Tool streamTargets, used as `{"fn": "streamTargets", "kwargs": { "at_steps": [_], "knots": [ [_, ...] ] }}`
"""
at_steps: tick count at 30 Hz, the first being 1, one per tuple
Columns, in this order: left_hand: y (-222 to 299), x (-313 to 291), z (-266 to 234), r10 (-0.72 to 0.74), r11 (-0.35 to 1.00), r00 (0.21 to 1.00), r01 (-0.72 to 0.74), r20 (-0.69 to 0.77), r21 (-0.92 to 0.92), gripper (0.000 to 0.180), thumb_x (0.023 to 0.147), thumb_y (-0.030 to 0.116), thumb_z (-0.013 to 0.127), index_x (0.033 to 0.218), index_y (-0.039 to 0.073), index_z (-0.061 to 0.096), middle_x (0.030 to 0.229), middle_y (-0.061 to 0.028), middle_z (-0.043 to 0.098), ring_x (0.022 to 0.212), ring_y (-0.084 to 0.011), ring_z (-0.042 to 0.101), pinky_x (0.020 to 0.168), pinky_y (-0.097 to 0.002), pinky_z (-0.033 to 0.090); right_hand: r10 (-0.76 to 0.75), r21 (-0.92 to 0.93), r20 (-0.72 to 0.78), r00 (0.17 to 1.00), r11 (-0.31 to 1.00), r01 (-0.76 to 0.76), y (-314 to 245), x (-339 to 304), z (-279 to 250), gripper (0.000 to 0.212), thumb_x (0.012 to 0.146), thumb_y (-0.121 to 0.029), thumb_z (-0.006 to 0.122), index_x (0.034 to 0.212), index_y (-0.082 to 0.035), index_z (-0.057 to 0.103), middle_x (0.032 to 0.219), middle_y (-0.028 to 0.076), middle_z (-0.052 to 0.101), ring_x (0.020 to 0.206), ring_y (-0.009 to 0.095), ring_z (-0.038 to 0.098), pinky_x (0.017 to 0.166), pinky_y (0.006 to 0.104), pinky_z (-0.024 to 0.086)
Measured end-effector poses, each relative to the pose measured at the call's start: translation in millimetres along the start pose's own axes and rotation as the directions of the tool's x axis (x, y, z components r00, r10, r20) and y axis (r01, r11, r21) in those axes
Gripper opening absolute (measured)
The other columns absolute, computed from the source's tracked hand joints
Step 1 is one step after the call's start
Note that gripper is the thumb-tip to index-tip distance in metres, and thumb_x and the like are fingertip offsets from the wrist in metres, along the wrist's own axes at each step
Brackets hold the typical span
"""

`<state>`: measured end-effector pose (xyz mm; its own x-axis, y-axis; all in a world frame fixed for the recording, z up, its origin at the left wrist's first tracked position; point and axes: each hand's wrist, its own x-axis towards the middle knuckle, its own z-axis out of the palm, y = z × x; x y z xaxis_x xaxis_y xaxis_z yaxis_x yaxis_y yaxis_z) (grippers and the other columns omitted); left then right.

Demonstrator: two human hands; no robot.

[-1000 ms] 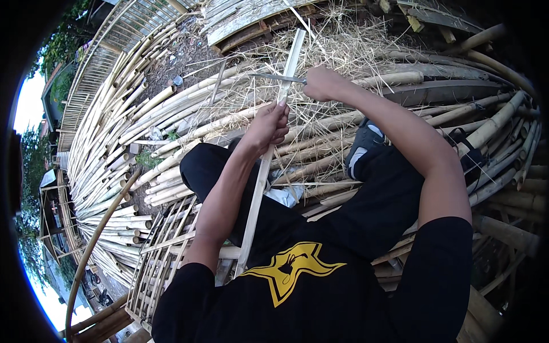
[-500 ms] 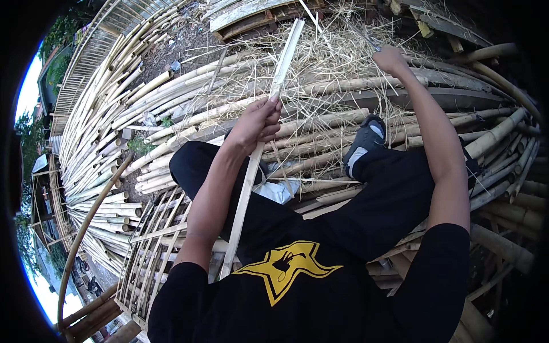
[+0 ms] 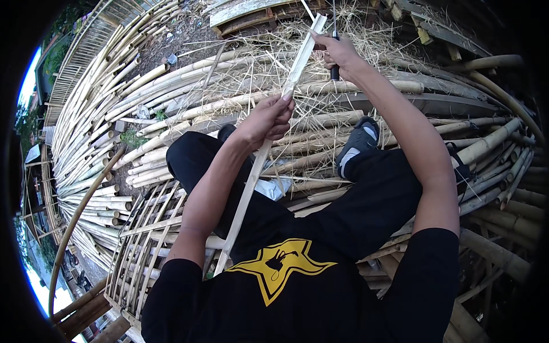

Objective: The person shaves a long bamboo strip with a knife. The person holds the bamboo strip with one hand while repeatedly sliding the knife along its length to remove thin shavings.

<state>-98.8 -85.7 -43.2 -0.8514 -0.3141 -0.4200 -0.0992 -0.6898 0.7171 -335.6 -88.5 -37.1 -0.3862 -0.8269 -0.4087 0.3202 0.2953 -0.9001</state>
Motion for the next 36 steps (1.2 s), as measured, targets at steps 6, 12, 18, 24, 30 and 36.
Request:
{"fn": "streamTargets", "kwargs": {
  "at_steps": [6,12,18,24,30,36],
  "knots": [
    [-5.1,-1.1,2.8,-0.029,0.998,1.000,0.028,0.010,0.048,0.028,0.099,0.034,0.039,0.086,0.009,0.044,0.051,0.0071,0.028,0.037,-0.0020,0.025,0.032,-0.0174,0.021,0.024,0.076,-0.058,0.998,0.997,-0.019,2.0,6.0,3.1,0.022,0.086,-0.021,0.066,0.077,-0.006,0.053,0.065,-0.004,0.050,0.039,0.001,0.030,0.036,0.0187,0.023],
    [-10.7,2.9,2.7,-0.029,0.998,1.000,0.029,0.005,0.063,0.029,0.099,0.034,0.039,0.086,0.009,0.044,0.052,0.0068,0.028,0.038,-0.0027,0.025,0.033,-0.0181,0.021,-0.061,-0.077,-0.148,0.987,0.996,0.050,0.6,9.5,4.5,0.027,0.080,-0.022,0.072,0.075,-0.005,0.051,0.055,-0.003,0.042,0.040,0.004,0.033,0.037,0.0208,0.028],
    [-9.8,3.9,5.5,-0.048,0.996,0.998,0.050,-0.031,0.067,0.029,0.100,0.033,0.037,0.083,0.010,0.042,0.053,0.0061,0.031,0.038,-0.0041,0.025,0.034,-0.0206,0.018,0.002,-0.134,-0.057,0.998,0.991,-0.009,-0.6,16.5,-7.8,0.028,0.079,-0.023,0.072,0.074,-0.003,0.053,0.055,-0.001,0.044,0.039,0.006,0.034,0.035,0.0221,0.027],
    [-8.9,3.2,2.3,-0.054,0.998,0.998,0.054,-0.013,0.020,0.029,0.099,0.034,0.038,0.082,0.011,0.041,0.053,0.0066,0.031,0.038,-0.0039,0.024,0.033,-0.0199,0.019,0.016,-0.194,-0.049,0.999,0.981,-0.025,-2.8,9.5,-7.4,0.036,0.084,-0.037,0.065,0.079,-0.002,0.055,0.057,-0.001,0.048,0.040,0.006,0.033,0.038,0.0213,0.026],
    [-5.4,3.8,-2.2,-0.016,1.000,1.000,0.016,-0.027,0.006,0.028,0.099,0.034,0.039,0.083,0.012,0.042,0.053,0.0079,0.028,0.038,-0.0023,0.024,0.033,-0.0185,0.019,-0.238,-0.797,0.094,0.967,0.564,0.217,0.8,9.3,-20.3,0.059,0.088,-0.057,0.047,0.079,-0.001,0.061,0.059,0.004,0.053,0.046,0.012,0.042,0.049,0.0307,0.037],
    [-5.8,3.2,-1.5,0.000,0.994,0.999,0.005,-0.044,0.105,0.028,0.099,0.033,0.039,0.082,0.011,0.041,0.053,0.0078,0.029,0.038,-0.0026,0.024,0.033,-0.0186,0.020,-0.138,-0.585,0.072,0.988,0.796,0.153,-1.6,-8.7,-3.3,0.046,0.087,-0.051,0.054,0.080,-0.005,0.054,0.061,-0.002,0.043,0.042,0.006,0.032,0.039,0.0230,0.025]
  ]
}}
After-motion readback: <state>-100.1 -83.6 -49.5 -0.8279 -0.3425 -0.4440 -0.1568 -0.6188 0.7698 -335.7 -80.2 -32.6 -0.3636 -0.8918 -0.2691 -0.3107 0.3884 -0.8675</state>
